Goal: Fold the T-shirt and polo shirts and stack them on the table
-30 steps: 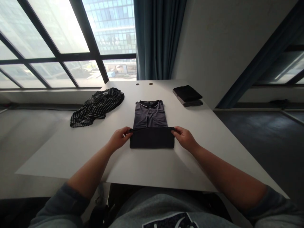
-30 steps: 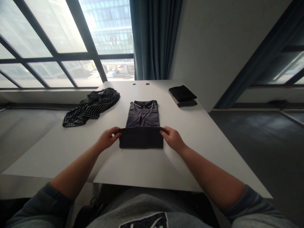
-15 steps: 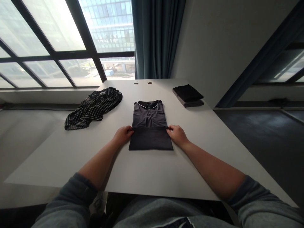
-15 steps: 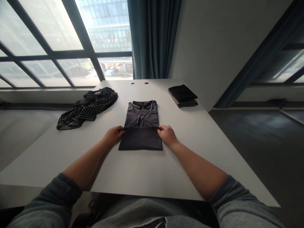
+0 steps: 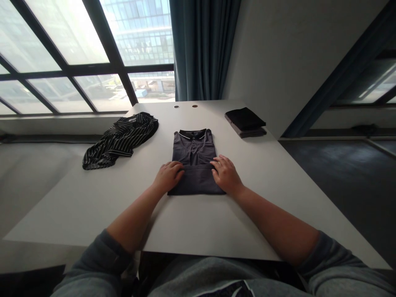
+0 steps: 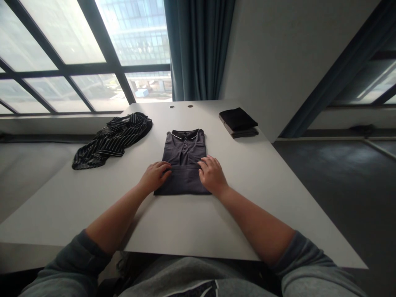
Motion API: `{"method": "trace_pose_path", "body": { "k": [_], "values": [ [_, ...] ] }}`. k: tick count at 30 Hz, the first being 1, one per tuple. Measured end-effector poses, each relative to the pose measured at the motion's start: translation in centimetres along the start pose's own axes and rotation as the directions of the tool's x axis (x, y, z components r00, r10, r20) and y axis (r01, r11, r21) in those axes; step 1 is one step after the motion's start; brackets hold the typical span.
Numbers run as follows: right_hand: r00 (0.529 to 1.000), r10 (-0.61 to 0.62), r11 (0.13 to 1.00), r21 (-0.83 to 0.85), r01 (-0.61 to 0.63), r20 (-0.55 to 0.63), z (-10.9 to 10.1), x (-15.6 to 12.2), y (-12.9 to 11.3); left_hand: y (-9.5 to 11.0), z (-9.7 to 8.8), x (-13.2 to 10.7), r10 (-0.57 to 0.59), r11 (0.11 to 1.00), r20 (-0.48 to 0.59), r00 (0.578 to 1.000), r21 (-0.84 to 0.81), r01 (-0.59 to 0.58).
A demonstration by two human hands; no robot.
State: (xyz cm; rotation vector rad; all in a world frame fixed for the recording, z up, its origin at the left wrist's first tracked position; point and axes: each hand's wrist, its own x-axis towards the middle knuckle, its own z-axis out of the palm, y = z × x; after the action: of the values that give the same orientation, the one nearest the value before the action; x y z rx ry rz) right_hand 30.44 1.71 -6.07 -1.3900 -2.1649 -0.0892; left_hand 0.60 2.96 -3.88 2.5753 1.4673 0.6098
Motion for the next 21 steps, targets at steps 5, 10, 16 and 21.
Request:
{"method": "trace_pose_path", "body": {
  "k": [5,10,16,21],
  "values": [
    [0.983,-0.06,0.998,0.032,0.055,0.171,1.4,-0.2,-2.6,2.9,2.7,-0.4,0.047,0.998,0.133,0.99,0.042,-0.053],
    [0.924,-0.048,0.999,0.026,0.041,0.378,2.7,-1.1,-2.5,1.9,5.1,-1.6,0.024,0.995,0.205,0.978,0.094,-0.044],
    [0.906,-0.023,1.0,0.003,0.023,0.423,3.1,-1.0,-2.2,2.1,5.1,-1.5,0.013,0.992,0.232,0.973,0.116,-0.041],
    [0.931,-0.112,0.994,0.055,0.099,0.348,1.7,-2.0,-2.5,2.5,2.8,-2.2,0.079,0.991,0.223,0.972,0.085,-0.1]
  ]
}}
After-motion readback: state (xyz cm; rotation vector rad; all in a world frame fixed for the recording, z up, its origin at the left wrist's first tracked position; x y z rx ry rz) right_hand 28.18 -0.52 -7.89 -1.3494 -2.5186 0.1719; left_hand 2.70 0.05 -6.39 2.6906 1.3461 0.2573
